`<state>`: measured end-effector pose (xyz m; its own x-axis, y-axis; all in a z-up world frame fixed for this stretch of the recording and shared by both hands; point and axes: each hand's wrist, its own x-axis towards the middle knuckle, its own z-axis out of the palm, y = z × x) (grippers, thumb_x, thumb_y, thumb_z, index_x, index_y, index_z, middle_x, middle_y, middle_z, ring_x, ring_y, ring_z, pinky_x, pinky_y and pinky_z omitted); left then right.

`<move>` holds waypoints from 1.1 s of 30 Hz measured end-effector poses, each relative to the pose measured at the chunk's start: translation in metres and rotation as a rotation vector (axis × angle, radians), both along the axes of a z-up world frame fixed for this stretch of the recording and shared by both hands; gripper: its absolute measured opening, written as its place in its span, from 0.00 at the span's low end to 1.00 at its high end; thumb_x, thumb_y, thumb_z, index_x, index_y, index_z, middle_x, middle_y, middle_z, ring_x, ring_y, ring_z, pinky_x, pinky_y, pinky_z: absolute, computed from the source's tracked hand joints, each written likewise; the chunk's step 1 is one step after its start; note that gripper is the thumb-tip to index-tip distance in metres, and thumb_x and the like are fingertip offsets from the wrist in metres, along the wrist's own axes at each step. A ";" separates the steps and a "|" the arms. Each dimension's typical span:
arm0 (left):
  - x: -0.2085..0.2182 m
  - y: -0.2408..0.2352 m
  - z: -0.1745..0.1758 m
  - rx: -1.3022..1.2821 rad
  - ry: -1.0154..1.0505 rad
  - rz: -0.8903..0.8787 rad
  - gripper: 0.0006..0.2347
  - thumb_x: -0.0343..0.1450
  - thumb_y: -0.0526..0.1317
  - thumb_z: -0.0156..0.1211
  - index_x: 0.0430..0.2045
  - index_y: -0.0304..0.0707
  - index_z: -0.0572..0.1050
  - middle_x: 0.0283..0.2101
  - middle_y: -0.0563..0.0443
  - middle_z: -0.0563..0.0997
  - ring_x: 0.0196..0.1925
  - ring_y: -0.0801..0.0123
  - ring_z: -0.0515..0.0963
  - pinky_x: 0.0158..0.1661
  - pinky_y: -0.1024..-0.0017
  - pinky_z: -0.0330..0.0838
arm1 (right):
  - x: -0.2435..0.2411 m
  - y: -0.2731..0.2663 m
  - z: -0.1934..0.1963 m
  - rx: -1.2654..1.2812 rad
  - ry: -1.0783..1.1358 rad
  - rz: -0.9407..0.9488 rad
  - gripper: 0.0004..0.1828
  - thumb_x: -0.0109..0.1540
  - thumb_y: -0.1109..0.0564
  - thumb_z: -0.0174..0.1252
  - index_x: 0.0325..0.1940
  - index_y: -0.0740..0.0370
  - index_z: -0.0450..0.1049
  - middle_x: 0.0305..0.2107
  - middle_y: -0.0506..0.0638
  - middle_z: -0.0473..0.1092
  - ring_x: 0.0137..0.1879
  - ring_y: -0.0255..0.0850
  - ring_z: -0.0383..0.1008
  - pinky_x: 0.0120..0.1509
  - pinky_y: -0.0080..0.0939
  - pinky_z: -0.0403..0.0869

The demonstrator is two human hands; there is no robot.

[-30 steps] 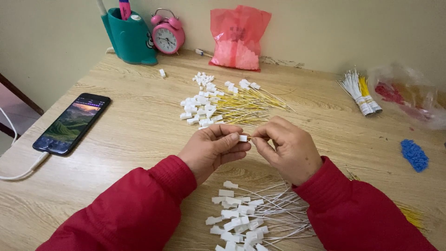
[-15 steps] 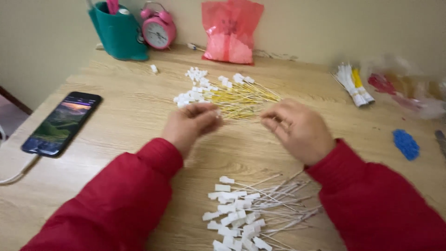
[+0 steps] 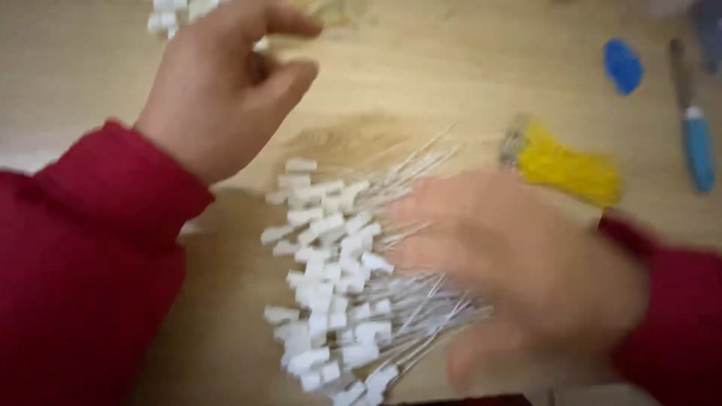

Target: The person inserts white plastic LED holders onto yellow wires by hand. They repeatedly pick up a holder and a wire, slide the holder onto the wire, and place the assembled unit on the table. The person also gathers and organizes the wires during the process.

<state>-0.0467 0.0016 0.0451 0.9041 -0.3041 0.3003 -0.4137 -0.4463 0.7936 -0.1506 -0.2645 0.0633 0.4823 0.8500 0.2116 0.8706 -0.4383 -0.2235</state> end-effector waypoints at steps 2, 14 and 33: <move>0.001 -0.002 0.001 -0.035 -0.033 -0.037 0.09 0.74 0.32 0.55 0.48 0.34 0.74 0.19 0.58 0.69 0.14 0.81 0.59 0.15 0.78 0.54 | -0.029 0.004 -0.020 0.017 0.012 0.064 0.36 0.62 0.28 0.34 0.65 0.51 0.58 0.64 0.58 0.58 0.72 0.55 0.58 0.73 0.63 0.61; 0.001 -0.006 -0.003 0.012 0.167 -0.041 0.15 0.71 0.46 0.47 0.44 0.37 0.75 0.41 0.52 0.82 0.42 0.72 0.80 0.41 0.73 0.74 | -0.015 0.039 -0.062 -0.062 -0.154 -0.079 0.40 0.59 0.23 0.34 0.68 0.42 0.58 0.67 0.55 0.56 0.73 0.64 0.52 0.69 0.75 0.48; 0.016 0.000 -0.021 -0.236 0.494 0.059 0.12 0.71 0.38 0.49 0.42 0.35 0.79 0.43 0.48 0.86 0.48 0.70 0.82 0.51 0.75 0.73 | 0.053 -0.102 -0.022 -0.178 -0.116 -0.675 0.44 0.60 0.27 0.40 0.67 0.62 0.58 0.62 0.58 0.60 0.67 0.52 0.58 0.69 0.56 0.55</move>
<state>-0.0304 0.0018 0.0238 0.9683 -0.2242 -0.1104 0.0539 -0.2441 0.9683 -0.0980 -0.3669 0.0414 0.8989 0.4000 0.1789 0.4099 -0.9119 -0.0208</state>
